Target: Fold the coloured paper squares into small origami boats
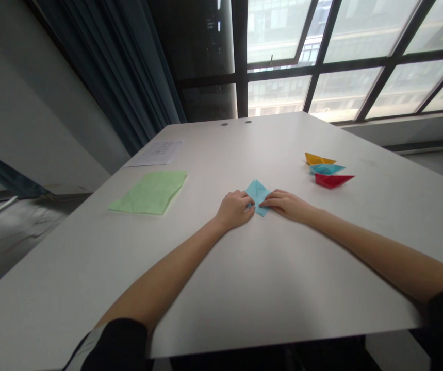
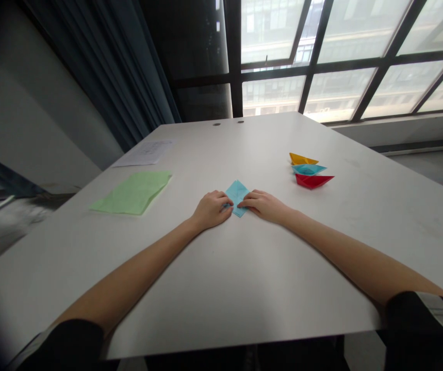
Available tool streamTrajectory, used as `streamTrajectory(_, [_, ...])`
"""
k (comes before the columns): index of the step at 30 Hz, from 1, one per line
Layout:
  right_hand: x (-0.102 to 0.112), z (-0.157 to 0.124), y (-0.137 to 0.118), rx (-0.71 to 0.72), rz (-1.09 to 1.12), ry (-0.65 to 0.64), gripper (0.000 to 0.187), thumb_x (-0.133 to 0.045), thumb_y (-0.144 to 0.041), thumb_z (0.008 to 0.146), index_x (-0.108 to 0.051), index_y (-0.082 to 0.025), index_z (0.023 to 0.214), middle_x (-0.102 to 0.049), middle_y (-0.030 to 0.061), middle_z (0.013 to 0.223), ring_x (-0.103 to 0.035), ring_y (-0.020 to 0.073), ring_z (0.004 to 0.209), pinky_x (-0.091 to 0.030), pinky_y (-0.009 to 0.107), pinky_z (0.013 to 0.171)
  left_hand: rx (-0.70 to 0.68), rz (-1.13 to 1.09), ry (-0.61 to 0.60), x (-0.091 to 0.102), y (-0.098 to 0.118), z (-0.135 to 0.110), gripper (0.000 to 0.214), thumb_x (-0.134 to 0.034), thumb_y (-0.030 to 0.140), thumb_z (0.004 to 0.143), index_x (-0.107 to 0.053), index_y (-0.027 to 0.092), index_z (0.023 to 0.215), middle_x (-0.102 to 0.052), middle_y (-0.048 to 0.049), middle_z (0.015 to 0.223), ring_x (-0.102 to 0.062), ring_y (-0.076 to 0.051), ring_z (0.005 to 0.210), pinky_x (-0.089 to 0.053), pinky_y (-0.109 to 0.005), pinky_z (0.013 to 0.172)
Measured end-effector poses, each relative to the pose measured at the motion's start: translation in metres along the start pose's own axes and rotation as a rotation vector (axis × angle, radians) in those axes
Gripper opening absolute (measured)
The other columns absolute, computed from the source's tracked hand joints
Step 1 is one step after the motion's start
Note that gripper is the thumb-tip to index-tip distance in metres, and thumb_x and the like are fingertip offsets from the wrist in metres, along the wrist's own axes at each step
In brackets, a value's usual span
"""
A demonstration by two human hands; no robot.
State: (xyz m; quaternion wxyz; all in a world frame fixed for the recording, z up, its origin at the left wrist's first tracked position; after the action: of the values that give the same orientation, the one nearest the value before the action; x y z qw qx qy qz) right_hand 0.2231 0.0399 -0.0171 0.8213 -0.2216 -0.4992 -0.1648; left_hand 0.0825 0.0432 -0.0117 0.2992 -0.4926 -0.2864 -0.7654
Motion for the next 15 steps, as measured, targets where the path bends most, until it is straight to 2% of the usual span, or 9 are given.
streamTrajectory(4, [-0.0011,0.001,-0.0029,0.056,-0.041,-0.021,0.03,-0.04,-0.018,0.088,-0.066,-0.024,0.101,-0.065,0.0076,0.094,-0.057,0.0182,0.087,-0.047,0.034,0.081,-0.012,0.028,-0.003,-0.0007,0.0011,-0.0002,0.024,-0.049,0.03,0.08,-0.065,0.021,0.095,-0.061,-0.0059,0.092,-0.054,-0.02,0.085,-0.043,-0.034,0.075])
streamTrajectory(9, [-0.0005,0.0004,-0.0066,0.088,-0.011,-0.029,0.029,-0.041,-0.017,0.087,-0.066,-0.022,0.1,-0.065,0.0079,0.096,-0.058,0.0174,0.087,-0.047,0.032,0.08,-0.031,0.113,-0.062,-0.0022,0.0042,-0.0002,0.032,-0.044,0.028,0.083,-0.061,0.025,0.109,-0.057,-0.0072,0.097,-0.052,-0.022,0.086,-0.042,-0.035,0.074])
streamTrajectory(15, [0.0011,-0.0008,-0.009,0.068,0.032,-0.031,0.034,-0.044,-0.011,0.079,-0.066,-0.023,0.101,-0.064,0.007,0.097,-0.058,0.0174,0.089,-0.047,0.032,0.084,-0.023,0.186,-0.122,-0.003,0.0071,0.0005,0.034,-0.04,0.028,0.085,-0.057,0.028,0.114,-0.056,-0.0078,0.102,-0.05,-0.023,0.091,-0.039,-0.037,0.076])
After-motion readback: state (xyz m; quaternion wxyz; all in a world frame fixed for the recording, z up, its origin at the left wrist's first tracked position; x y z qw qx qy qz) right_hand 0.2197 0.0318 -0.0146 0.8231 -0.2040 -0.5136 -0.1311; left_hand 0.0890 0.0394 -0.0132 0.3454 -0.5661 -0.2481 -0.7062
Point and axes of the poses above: each hand's wrist, its own z-axis towards the middle knuckle, its own x-axis out of the back of the hand, y = z × x, the point moved 6 cm from there along z, towards the middle knuckle
